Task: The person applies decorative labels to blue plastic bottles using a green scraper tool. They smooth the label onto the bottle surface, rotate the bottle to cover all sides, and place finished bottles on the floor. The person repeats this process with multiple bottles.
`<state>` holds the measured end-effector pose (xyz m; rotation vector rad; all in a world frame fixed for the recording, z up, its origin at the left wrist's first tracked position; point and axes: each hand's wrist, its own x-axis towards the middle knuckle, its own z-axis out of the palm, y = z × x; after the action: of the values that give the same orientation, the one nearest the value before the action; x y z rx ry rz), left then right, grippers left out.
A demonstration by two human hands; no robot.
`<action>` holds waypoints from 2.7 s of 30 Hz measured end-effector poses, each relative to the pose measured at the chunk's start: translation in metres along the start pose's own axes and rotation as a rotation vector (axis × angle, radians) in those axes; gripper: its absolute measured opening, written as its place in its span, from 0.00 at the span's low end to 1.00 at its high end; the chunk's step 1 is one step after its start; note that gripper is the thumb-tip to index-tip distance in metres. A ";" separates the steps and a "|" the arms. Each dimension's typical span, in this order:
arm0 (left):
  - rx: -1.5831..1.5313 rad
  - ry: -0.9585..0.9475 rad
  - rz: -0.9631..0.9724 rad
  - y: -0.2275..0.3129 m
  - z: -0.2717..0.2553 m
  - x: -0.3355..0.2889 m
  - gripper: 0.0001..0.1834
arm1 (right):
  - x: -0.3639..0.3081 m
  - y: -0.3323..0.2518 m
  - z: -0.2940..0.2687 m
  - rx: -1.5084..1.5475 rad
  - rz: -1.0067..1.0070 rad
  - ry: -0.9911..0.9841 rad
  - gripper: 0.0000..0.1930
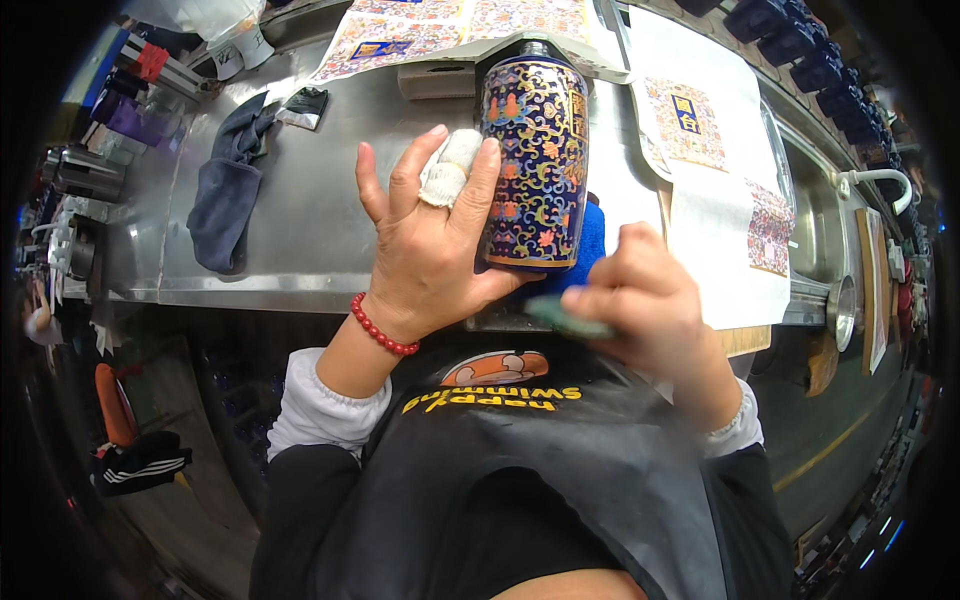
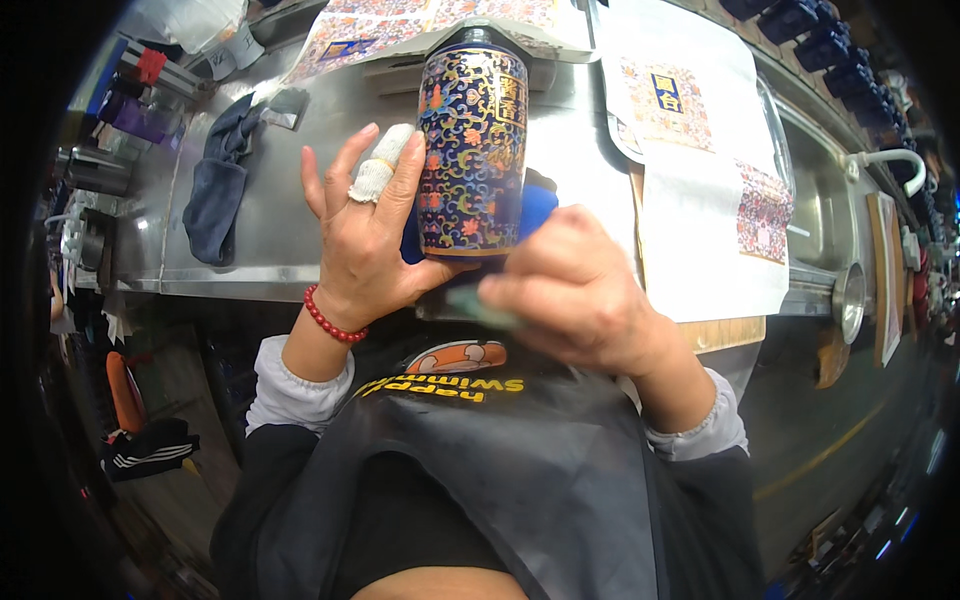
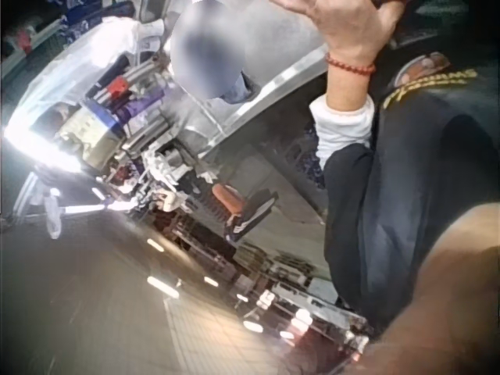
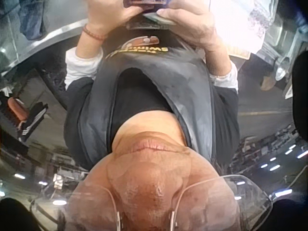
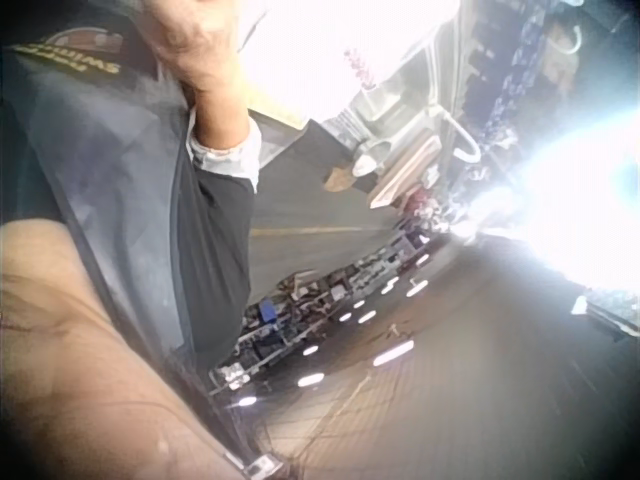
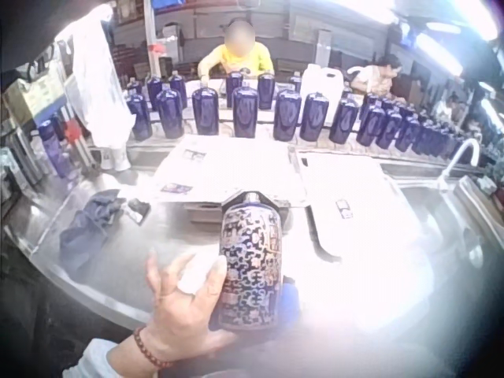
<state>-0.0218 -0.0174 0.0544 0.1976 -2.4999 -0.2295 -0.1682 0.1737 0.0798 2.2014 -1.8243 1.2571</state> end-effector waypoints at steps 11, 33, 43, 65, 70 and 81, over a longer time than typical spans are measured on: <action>-0.648 -0.063 -0.055 -0.013 0.010 -0.009 0.46 | 0.007 0.000 -0.001 -0.253 0.009 0.106 0.16; -0.878 -0.036 -0.261 -0.006 0.015 -0.023 0.39 | 0.021 -0.017 -0.010 -0.130 0.059 -0.088 0.13; -0.778 -0.091 -0.324 0.006 0.019 -0.019 0.51 | 0.002 -0.007 -0.006 -0.141 0.237 0.155 0.18; -0.267 0.005 -0.114 -0.009 0.019 -0.034 0.52 | -0.001 -0.007 0.005 0.066 0.016 -0.052 0.16; -0.189 -0.012 -0.109 -0.008 0.017 -0.030 0.52 | 0.000 0.001 0.004 -0.066 0.115 0.154 0.19; -0.189 -0.078 -0.092 -0.007 0.018 -0.023 0.57 | 0.017 0.013 -0.004 0.174 0.411 0.136 0.12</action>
<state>-0.0135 -0.0181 0.0254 0.2298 -2.5299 -0.5174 -0.1816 0.1574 0.0868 1.8073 -2.2638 1.6436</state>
